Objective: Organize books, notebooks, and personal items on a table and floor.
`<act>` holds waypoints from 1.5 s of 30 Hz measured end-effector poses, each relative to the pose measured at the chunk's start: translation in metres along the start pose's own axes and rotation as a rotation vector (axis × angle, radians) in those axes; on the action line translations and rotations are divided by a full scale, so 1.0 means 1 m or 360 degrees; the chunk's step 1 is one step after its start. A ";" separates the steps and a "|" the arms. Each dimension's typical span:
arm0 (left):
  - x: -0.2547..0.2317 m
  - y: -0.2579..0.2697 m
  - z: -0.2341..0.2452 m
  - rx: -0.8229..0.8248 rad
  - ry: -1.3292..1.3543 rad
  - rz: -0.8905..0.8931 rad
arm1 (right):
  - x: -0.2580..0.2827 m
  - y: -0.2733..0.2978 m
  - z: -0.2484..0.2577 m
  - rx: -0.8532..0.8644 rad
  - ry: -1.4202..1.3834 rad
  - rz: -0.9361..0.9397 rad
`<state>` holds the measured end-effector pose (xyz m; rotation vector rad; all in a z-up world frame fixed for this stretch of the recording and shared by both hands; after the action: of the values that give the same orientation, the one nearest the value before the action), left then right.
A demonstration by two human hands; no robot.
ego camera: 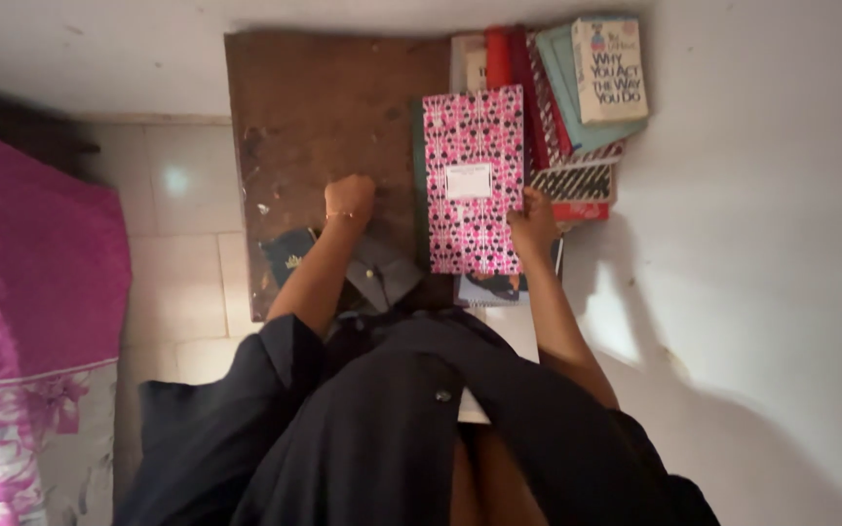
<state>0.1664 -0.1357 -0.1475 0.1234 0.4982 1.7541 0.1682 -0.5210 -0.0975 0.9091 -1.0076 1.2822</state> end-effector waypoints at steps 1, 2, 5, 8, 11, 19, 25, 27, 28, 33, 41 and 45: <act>0.002 -0.002 -0.002 -0.0015 0.0000 0.0010 | 0.001 -0.003 -0.001 0.0007 -0.0008 0.0014; 0.005 -0.004 -0.003 -0.0051 -0.0010 0.0023 | 0.000 -0.005 -0.002 0.0000 -0.0032 0.0006; 0.014 -0.001 -0.008 -0.0058 -0.0007 0.0071 | 0.021 -0.001 -0.003 -0.0001 0.0050 -0.0059; 0.022 -0.002 -0.011 -0.0021 0.0066 0.0126 | 0.034 -0.004 -0.002 -0.0004 0.0274 -0.0115; 0.028 0.005 -0.008 -0.0005 0.0201 0.0195 | 0.031 -0.003 0.002 0.0038 0.0395 -0.0148; 0.030 0.007 -0.002 -0.0183 0.0351 0.0074 | 0.011 -0.008 0.004 0.0126 0.0260 -0.0066; 0.041 0.008 -0.018 0.0030 0.0222 0.0084 | 0.012 -0.010 0.000 0.0124 0.0198 -0.0148; 0.051 0.021 0.001 0.0087 0.0223 0.0162 | 0.007 -0.012 0.002 0.0112 0.0159 -0.0234; 0.062 0.033 0.015 0.0081 0.0224 0.0166 | 0.006 -0.011 0.002 0.0116 0.0156 -0.0229; 0.215 0.074 0.023 -0.0682 0.0895 0.0649 | 0.005 -0.018 0.002 0.0254 0.0194 -0.0079; 0.368 0.298 0.072 -0.1102 0.0107 0.1939 | 0.004 -0.028 0.003 0.0065 0.0320 -0.0199; 0.403 0.330 0.014 -0.1178 0.0604 0.1718 | 0.059 -0.034 -0.011 -0.0010 0.0747 0.0220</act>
<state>-0.2271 0.1982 -0.0784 -0.5791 -0.0357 2.9337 0.2043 -0.4943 -0.0442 0.5010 -0.7093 1.5176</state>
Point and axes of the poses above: each hand's wrist, its own y-axis away from the middle knuckle, its own z-axis out of the back of the hand, x = y × z, the point moved 10 cm from there along -y, towards the middle knuckle, and after that the axes turned 10 degrees about z, right-handed, at the moved point
